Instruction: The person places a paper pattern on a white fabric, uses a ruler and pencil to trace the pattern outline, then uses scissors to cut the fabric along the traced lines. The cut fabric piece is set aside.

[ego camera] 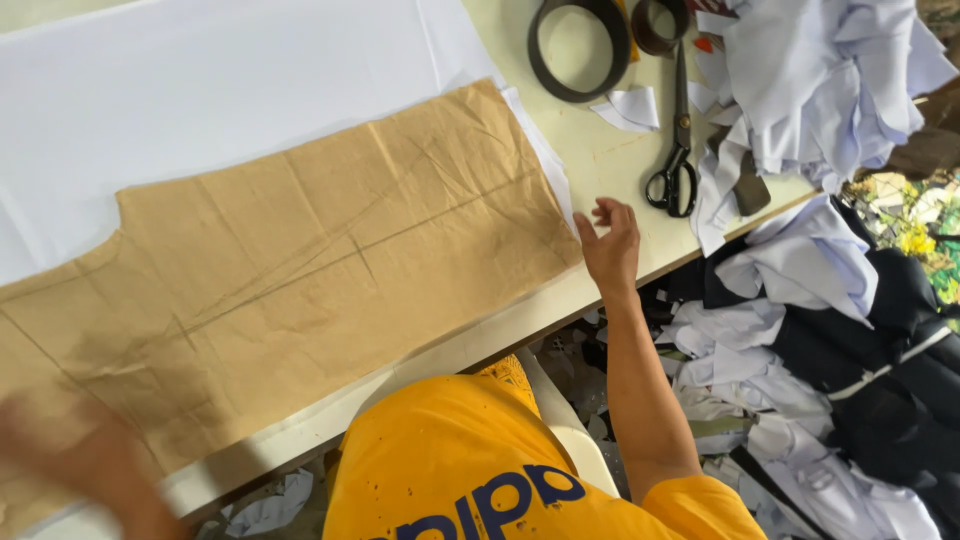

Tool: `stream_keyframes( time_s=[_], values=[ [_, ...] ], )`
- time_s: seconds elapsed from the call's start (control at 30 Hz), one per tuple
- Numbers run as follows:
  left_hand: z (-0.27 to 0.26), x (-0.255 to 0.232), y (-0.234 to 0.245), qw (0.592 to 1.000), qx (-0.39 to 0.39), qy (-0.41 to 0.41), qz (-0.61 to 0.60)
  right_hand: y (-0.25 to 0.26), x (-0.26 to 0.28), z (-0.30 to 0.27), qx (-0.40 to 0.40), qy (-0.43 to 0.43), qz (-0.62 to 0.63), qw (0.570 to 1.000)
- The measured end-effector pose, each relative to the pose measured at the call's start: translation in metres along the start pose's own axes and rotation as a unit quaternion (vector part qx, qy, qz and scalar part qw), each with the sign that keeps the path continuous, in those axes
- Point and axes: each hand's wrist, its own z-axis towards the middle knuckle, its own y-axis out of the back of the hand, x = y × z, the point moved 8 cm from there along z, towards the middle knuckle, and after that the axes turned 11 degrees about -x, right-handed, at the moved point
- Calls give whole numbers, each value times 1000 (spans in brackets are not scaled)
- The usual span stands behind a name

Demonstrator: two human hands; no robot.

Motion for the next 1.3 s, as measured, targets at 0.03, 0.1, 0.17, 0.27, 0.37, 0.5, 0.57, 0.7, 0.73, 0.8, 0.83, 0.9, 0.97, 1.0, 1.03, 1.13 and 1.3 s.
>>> stream_keyframes(
  time_s=[0.03, 0.1, 0.17, 0.27, 0.37, 0.5, 0.57, 0.7, 0.73, 0.8, 0.83, 0.9, 0.97, 1.0, 1.03, 1.13, 1.3],
  values=[
    [5, -66, -48, 1000, -2, 5, 6, -13, 8, 14, 6, 4, 1, 1000],
    [-48, -180, -147, 713, 161, 557, -395, -33, 42, 39, -25, 133, 6, 991],
    [-24, -270, -187, 920, 152, 159, -324, -65, 81, 68, -3, 178, 34, 983],
    [-41, -391, -228, 938, 130, -276, -164, -109, 122, 106, 27, 258, 62, 964],
    [-45, -409, -263, 944, 135, -278, -117, -148, 138, 132, 68, 297, 48, 951],
    [-51, -410, -276, 940, 149, -302, -59, -182, 131, 146, 108, 373, 42, 920],
    [-53, -409, -277, 939, 163, -300, -46, -161, 147, 134, 106, 379, 67, 917],
    [-54, -408, -280, 931, 194, -310, -8, -106, 182, 66, 94, 405, 91, 905],
    [-56, -407, -282, 930, 197, -309, -4, -105, 175, 49, 98, 403, 94, 905],
    [-57, -407, -278, 935, 169, -307, -51, -110, 173, -13, 184, 547, 60, 814],
    [-57, -405, -282, 935, 170, -307, -47, -105, 182, -18, 185, 546, 64, 815],
    [-60, -403, -284, 938, 161, -302, -57, -81, 198, -23, 162, 507, 156, 832],
    [-57, -403, -284, 938, 167, -299, -59, -105, 178, -21, 183, 498, 161, 832],
    [-57, -403, -283, 938, 172, -295, -63, -117, 167, -22, 205, 488, 165, 832],
    [-51, -409, -280, 938, 174, -295, -62, -107, 175, 4, 206, 487, 166, 832],
    [-39, -419, -273, 936, 172, -305, -26, -100, 166, 89, 222, 330, 175, 901],
    [-47, -413, -276, 941, 171, -288, -53, -92, 125, 93, 109, 245, 154, 951]
  ],
)
